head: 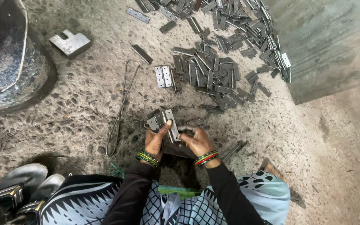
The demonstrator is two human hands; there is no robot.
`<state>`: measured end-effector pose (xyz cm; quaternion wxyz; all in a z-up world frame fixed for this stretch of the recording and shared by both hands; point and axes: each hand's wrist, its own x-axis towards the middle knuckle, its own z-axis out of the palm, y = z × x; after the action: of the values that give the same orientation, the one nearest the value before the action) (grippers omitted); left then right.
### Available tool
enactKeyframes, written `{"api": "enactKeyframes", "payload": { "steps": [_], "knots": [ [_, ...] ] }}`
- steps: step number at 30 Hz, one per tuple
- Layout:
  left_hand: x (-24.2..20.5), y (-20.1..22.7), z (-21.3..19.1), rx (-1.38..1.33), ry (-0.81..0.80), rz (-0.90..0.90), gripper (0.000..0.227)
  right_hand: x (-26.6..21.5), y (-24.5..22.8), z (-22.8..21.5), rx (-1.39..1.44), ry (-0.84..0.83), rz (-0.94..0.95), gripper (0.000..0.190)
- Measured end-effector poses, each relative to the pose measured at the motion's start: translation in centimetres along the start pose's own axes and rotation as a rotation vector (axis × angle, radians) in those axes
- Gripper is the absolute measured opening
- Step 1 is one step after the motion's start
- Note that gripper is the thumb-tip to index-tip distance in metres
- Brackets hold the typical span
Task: The person sits on the floor and assembles small metal parts by hand. They pick up individual pieces, align them on a metal block, and use a hammer to secure them together, then place the assembled units into a nearby bucket.
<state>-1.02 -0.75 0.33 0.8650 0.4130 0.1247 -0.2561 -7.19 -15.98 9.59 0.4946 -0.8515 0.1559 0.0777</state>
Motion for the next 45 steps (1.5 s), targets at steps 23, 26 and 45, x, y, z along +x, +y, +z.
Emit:
{"api": "enactKeyframes", "payload": {
  "steps": [23, 26, 45],
  "knots": [
    [1.0, -1.8, -1.8, -0.039, -0.101, 0.002, 0.095, -3.9, -4.1, 2.3, -0.708, 0.274, -0.754, 0.026],
    [0.6, -2.3, -1.2, 0.043, -0.123, 0.117, 0.065, -2.7, 1.9, 0.1, -0.435, 0.174, -0.432, 0.024],
    [3.0, -7.4, -1.1, 0.637, -0.456, 0.401, 0.065, 0.9, 26.7, -11.2, 0.281, 0.599, 0.736, 0.06]
  ]
}}
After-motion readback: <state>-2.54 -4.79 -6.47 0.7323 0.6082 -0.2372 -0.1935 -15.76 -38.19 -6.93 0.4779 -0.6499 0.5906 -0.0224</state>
